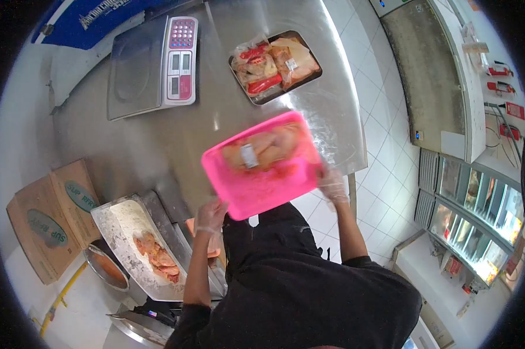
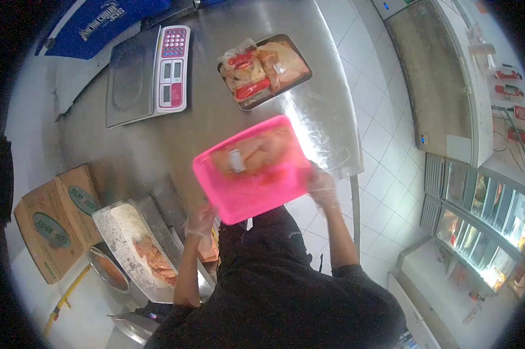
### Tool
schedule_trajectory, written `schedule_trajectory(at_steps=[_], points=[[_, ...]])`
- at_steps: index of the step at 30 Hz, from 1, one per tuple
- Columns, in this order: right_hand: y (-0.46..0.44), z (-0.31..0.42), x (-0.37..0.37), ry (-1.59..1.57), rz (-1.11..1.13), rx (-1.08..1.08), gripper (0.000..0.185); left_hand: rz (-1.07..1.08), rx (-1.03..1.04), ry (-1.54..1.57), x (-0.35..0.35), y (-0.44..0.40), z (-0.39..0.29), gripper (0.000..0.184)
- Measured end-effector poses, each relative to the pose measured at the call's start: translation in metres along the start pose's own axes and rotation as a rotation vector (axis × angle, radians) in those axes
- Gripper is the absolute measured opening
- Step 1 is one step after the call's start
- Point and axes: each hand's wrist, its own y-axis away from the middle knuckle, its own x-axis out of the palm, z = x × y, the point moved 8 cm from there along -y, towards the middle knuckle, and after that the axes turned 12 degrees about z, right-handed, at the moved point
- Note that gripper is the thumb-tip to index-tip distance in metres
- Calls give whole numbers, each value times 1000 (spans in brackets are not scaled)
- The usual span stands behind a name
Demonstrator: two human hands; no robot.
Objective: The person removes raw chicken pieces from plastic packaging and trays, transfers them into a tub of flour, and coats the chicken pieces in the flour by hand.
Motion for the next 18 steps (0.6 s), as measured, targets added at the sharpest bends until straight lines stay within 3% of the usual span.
schedule_trajectory(at_steps=[2,4,5,6,7,8,11,14,18], points=[[12,-51,-16,6,-34,120,29,45,-35,-225,-5,-40,-49,43],[21,-91,-34,-21,-122,186,25,-95,180,-312,-8,-97,-89,48],[26,-101,-49,-38,-204,175,23,-76,-59,-30,-11,-116,-125,44],[28,-115,-57,-8,-223,179,24,-182,210,-18,-12,-139,-161,41],[29,-130,-64,24,-243,181,25,-269,271,-143,-13,-169,-182,42],[28,-144,-70,57,-265,178,26,-212,84,-156,-13,-200,-197,46],[25,-160,-86,81,-226,259,28,-455,-37,-198,-14,-268,-210,44],[26,-155,-98,42,-277,227,29,-392,36,-218,-5,-324,-172,35],[14,-177,-96,88,-308,222,31,-389,172,-125,-10,-293,-158,24]])
